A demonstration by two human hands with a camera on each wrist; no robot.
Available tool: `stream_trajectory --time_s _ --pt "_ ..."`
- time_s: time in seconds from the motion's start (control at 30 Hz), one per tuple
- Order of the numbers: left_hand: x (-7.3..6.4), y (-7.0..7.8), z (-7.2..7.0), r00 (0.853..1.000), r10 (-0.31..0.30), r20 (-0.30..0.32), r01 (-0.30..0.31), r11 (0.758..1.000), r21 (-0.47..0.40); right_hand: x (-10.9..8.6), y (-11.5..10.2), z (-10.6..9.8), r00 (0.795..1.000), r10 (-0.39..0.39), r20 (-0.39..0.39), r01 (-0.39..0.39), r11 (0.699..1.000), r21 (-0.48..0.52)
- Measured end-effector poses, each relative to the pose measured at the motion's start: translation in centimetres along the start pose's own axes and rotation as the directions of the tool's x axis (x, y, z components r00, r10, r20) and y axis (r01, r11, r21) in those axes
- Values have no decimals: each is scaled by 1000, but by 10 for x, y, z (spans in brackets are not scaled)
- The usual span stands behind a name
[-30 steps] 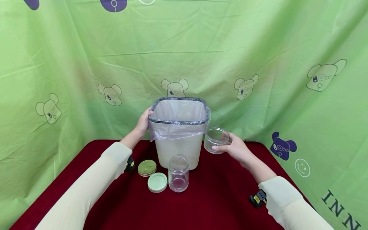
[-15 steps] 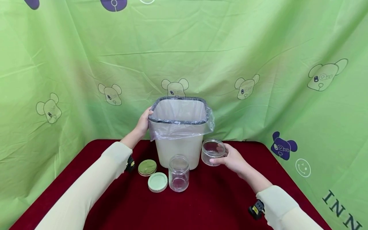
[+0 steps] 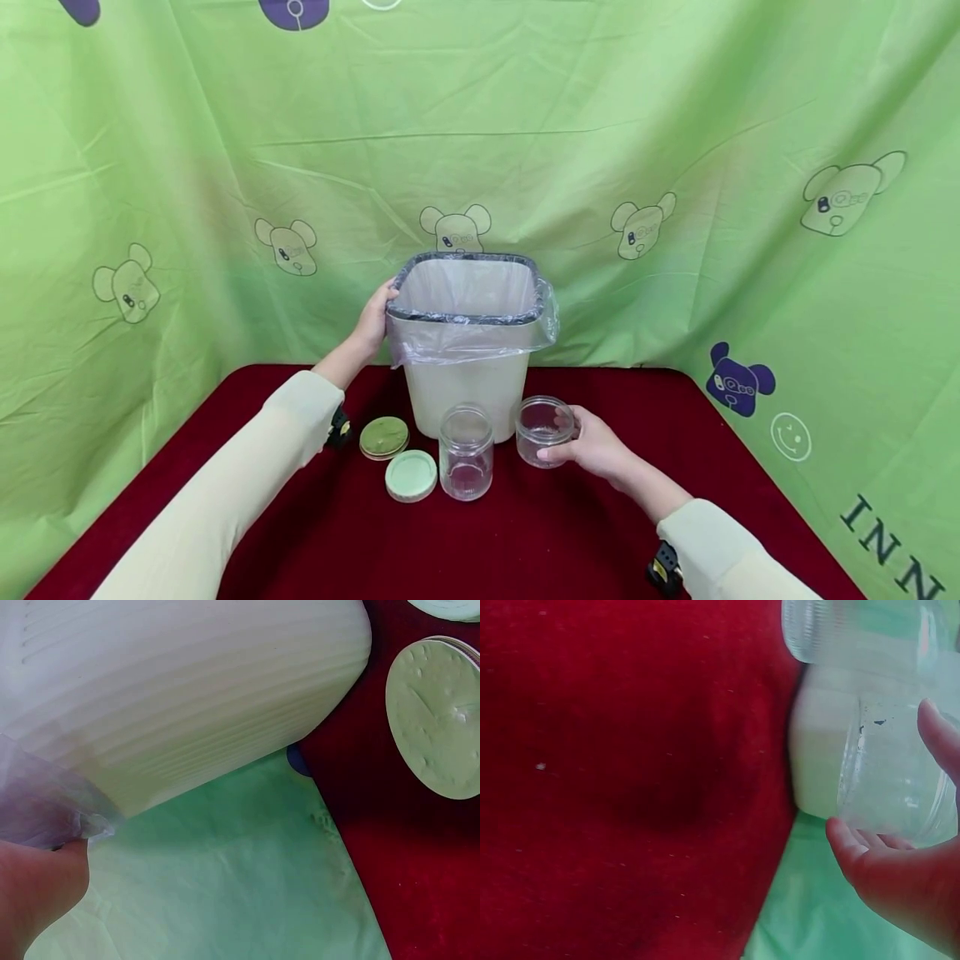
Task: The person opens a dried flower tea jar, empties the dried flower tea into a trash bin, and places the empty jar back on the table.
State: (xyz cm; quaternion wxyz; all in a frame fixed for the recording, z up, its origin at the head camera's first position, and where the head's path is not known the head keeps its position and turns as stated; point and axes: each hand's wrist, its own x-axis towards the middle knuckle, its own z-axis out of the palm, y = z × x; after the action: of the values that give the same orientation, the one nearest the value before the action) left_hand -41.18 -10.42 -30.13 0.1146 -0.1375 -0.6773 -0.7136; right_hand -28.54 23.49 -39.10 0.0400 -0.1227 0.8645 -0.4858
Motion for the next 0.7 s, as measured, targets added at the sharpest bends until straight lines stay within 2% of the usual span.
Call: stream_trajectory --time_s 0.23,0.7 --pt "0 0 -1 1000 4 -2 -4 1000 -5 -4 8 11 999 26 19 -26 1000 -14" --pt "-1 1 1 1000 22 4 -22 1000 0 -11 18 27 998 5 62 -7 1000 27"
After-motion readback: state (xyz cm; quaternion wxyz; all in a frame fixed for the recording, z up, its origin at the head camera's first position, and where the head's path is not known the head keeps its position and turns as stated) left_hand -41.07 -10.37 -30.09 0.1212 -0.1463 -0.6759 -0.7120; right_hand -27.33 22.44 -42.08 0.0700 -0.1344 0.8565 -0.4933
